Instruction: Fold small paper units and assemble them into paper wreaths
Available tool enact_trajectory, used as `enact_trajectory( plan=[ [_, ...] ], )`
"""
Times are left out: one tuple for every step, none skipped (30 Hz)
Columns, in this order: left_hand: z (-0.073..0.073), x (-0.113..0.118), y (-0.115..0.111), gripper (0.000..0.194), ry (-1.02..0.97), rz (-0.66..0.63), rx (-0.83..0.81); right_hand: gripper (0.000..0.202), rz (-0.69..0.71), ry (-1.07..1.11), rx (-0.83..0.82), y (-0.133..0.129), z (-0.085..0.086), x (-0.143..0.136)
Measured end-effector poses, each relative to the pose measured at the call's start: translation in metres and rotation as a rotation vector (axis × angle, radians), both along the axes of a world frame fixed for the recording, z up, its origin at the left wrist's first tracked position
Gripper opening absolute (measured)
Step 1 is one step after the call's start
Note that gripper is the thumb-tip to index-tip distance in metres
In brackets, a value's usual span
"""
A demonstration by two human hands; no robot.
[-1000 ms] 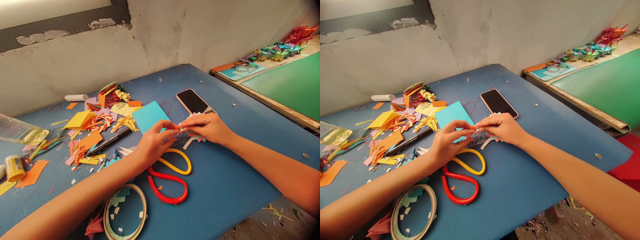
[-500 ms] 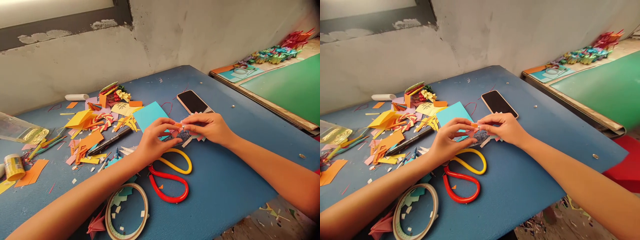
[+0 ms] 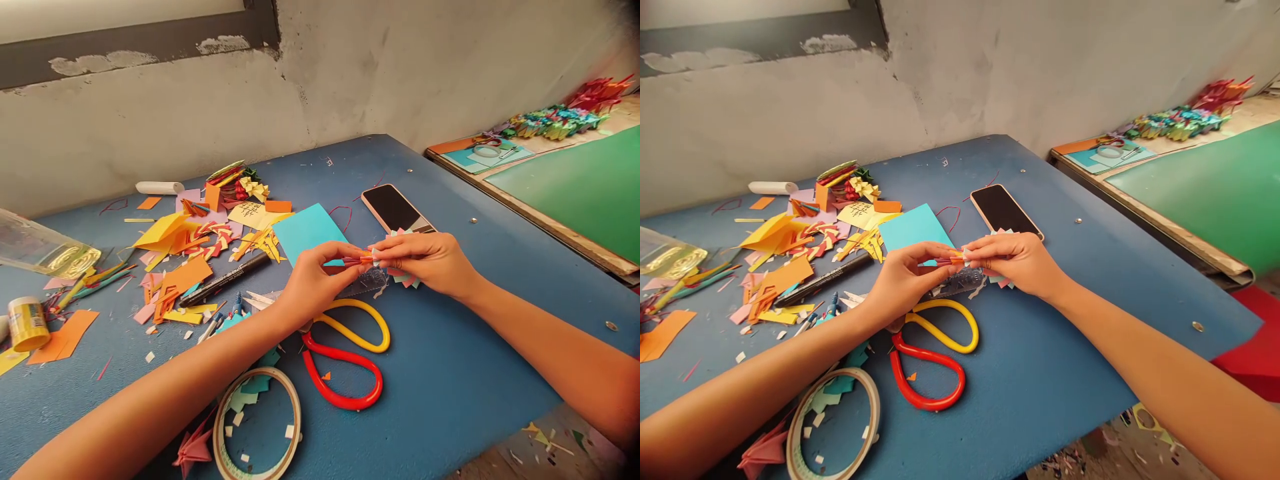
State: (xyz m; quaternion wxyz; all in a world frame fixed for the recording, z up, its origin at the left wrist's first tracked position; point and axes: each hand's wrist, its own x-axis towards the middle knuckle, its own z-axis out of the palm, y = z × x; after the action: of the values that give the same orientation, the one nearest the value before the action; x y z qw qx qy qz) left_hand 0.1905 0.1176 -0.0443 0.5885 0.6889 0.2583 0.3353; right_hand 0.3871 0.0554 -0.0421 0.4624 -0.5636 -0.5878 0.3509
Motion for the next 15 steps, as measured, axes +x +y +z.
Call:
enact_trajectory(
  plan=[
    [0.0000,0.0000,-0.0001,0.016,-0.005,0.006,0.012,0.013,0.007,-0.011,0.014,-0.0001,0.0009,-0.0006],
    [0.0003,0.0000,-0.0003,0.015,-0.011,0.008,0.023,0.012,0.012,-0.015,0.026,-0.0002,0.0020,-0.0011],
    [0.0007,0.0001,-0.0005,0.014,-0.018,0.008,0.034,0.011,0.015,-0.013,0.035,-0.0002,0.0032,-0.0015],
    [0.0013,0.0002,-0.0007,0.014,-0.024,0.007,0.047,0.011,0.015,-0.003,0.040,-0.0002,0.0044,-0.0019],
    [0.0019,0.0004,-0.0009,0.014,-0.030,0.005,0.064,0.011,0.012,0.009,0.039,-0.0002,0.0055,-0.0021],
    [0.0025,0.0005,-0.0012,0.015,-0.037,0.004,0.083,0.011,0.007,0.021,0.035,-0.0002,0.0064,-0.0021],
    [0.0030,0.0006,-0.0014,0.016,-0.045,0.004,0.101,0.011,0.001,0.030,0.030,-0.0003,0.0072,-0.0020],
    [0.0034,0.0007,-0.0016,0.017,-0.052,0.005,0.113,0.011,-0.005,0.034,0.026,-0.0004,0.0076,-0.0018],
    [0.0036,0.0008,-0.0016,0.017,-0.063,0.007,0.119,0.011,-0.009,0.038,0.028,-0.0005,0.0078,-0.0015],
    [0.0036,0.0008,-0.0015,0.017,-0.078,0.008,0.122,0.011,-0.009,0.042,0.032,-0.0007,0.0078,-0.0012],
    [0.0035,0.0008,-0.0014,0.015,-0.089,0.011,0.128,0.011,-0.006,0.046,0.039,-0.0010,0.0075,-0.0010],
    [0.0033,0.0008,-0.0012,0.013,-0.098,0.013,0.142,0.011,0.000,0.051,0.048,-0.0012,0.0072,-0.0008],
    [0.0030,0.0008,-0.0010,0.011,-0.102,0.015,0.165,0.011,0.006,0.056,0.055,-0.0014,0.0069,-0.0007],
    [0.0027,0.0008,-0.0008,0.010,-0.101,0.018,0.193,0.011,0.011,0.061,0.061,-0.0016,0.0068,-0.0007],
    [0.0025,0.0009,-0.0008,0.010,-0.096,0.021,0.221,0.011,0.013,0.065,0.064,-0.0018,0.0069,-0.0007]
  ],
)
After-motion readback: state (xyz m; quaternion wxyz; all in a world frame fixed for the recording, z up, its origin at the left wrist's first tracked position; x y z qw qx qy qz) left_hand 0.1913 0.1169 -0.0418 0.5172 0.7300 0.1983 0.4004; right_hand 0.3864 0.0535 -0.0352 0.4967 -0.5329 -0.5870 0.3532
